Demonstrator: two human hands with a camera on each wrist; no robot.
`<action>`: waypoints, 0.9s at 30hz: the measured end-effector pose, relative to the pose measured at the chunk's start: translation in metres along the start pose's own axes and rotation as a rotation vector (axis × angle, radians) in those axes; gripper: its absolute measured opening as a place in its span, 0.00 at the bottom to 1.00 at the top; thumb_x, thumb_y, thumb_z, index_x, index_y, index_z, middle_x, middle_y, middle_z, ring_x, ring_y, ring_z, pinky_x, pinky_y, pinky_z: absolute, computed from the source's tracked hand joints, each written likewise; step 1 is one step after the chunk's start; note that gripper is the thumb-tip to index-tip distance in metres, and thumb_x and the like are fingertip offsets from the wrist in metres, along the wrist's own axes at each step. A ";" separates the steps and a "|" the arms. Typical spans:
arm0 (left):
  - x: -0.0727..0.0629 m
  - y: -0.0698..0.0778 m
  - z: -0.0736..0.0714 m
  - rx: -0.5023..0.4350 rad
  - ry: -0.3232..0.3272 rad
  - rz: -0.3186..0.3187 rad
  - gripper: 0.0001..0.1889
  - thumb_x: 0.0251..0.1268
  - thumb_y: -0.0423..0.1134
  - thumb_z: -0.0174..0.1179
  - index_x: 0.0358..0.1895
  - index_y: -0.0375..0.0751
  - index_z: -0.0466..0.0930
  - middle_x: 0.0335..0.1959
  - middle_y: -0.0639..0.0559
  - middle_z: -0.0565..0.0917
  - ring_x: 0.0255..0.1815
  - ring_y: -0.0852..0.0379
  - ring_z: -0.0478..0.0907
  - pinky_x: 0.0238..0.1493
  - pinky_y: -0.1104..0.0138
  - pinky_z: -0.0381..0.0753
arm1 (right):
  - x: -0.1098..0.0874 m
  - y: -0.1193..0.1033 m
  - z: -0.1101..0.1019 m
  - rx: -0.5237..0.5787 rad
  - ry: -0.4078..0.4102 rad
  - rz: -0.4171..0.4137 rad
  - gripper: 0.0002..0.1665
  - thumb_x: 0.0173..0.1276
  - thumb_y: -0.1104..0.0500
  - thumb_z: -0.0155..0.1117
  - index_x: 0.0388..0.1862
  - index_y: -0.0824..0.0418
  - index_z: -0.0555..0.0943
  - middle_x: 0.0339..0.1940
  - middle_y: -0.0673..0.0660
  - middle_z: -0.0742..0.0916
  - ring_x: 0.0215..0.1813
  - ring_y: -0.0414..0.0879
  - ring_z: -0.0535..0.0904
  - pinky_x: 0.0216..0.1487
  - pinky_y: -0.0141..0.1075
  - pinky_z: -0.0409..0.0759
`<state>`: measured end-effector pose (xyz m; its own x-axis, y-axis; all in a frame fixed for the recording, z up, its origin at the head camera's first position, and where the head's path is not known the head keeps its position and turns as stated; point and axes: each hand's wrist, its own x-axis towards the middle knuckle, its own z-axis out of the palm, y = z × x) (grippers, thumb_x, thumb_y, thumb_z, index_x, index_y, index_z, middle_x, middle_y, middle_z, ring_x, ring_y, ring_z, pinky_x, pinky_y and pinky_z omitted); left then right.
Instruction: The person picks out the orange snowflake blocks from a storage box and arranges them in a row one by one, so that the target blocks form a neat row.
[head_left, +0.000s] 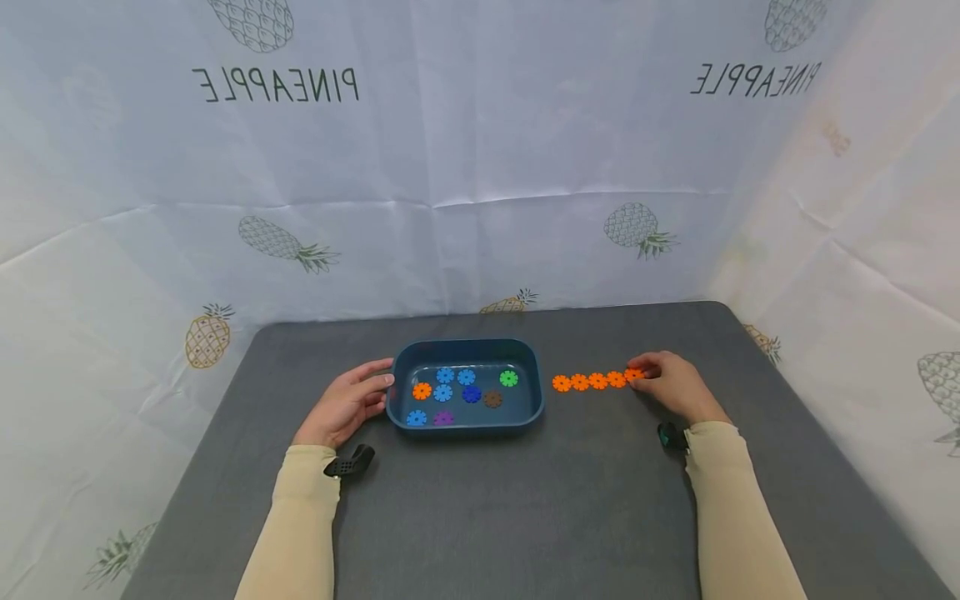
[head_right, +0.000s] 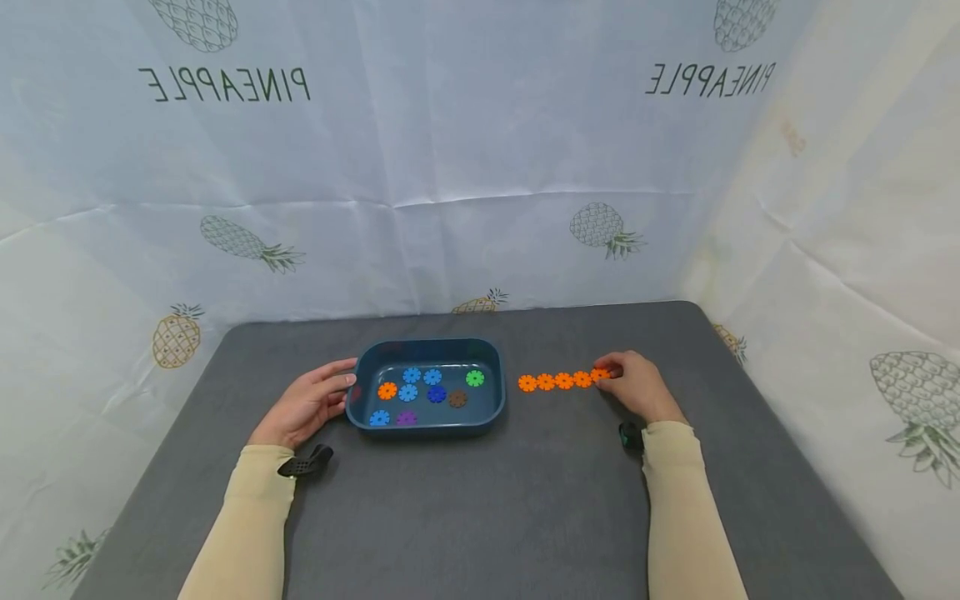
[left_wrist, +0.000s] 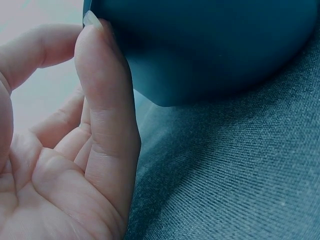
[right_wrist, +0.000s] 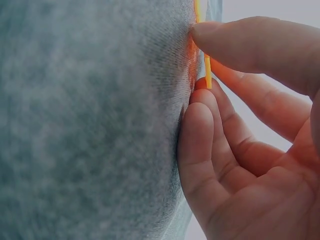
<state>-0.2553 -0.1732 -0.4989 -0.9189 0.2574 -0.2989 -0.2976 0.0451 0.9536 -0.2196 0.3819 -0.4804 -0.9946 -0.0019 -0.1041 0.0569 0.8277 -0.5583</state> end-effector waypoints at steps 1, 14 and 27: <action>0.000 0.000 0.000 0.001 0.002 -0.001 0.37 0.78 0.50 0.68 0.83 0.45 0.66 0.49 0.58 0.87 0.37 0.64 0.82 0.46 0.73 0.87 | 0.000 0.000 0.000 0.001 -0.001 0.001 0.22 0.78 0.58 0.70 0.66 0.66 0.84 0.62 0.71 0.84 0.59 0.64 0.82 0.61 0.61 0.83; -0.005 0.001 -0.006 -0.001 0.009 -0.005 0.37 0.78 0.50 0.68 0.83 0.45 0.66 0.48 0.58 0.86 0.37 0.63 0.81 0.46 0.73 0.86 | 0.004 -0.004 0.004 0.003 -0.007 0.002 0.23 0.78 0.58 0.70 0.68 0.64 0.83 0.65 0.71 0.82 0.61 0.65 0.81 0.63 0.61 0.82; 0.000 0.001 0.000 -0.004 -0.010 0.022 0.36 0.78 0.50 0.68 0.83 0.47 0.68 0.51 0.56 0.87 0.37 0.62 0.83 0.47 0.72 0.87 | 0.000 -0.032 0.000 -0.036 0.044 -0.119 0.23 0.79 0.56 0.69 0.68 0.63 0.84 0.63 0.68 0.83 0.60 0.64 0.82 0.57 0.60 0.84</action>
<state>-0.2552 -0.1731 -0.4980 -0.9226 0.2679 -0.2775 -0.2784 0.0354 0.9598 -0.2215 0.3557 -0.4622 -0.9970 -0.0769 -0.0020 -0.0639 0.8427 -0.5346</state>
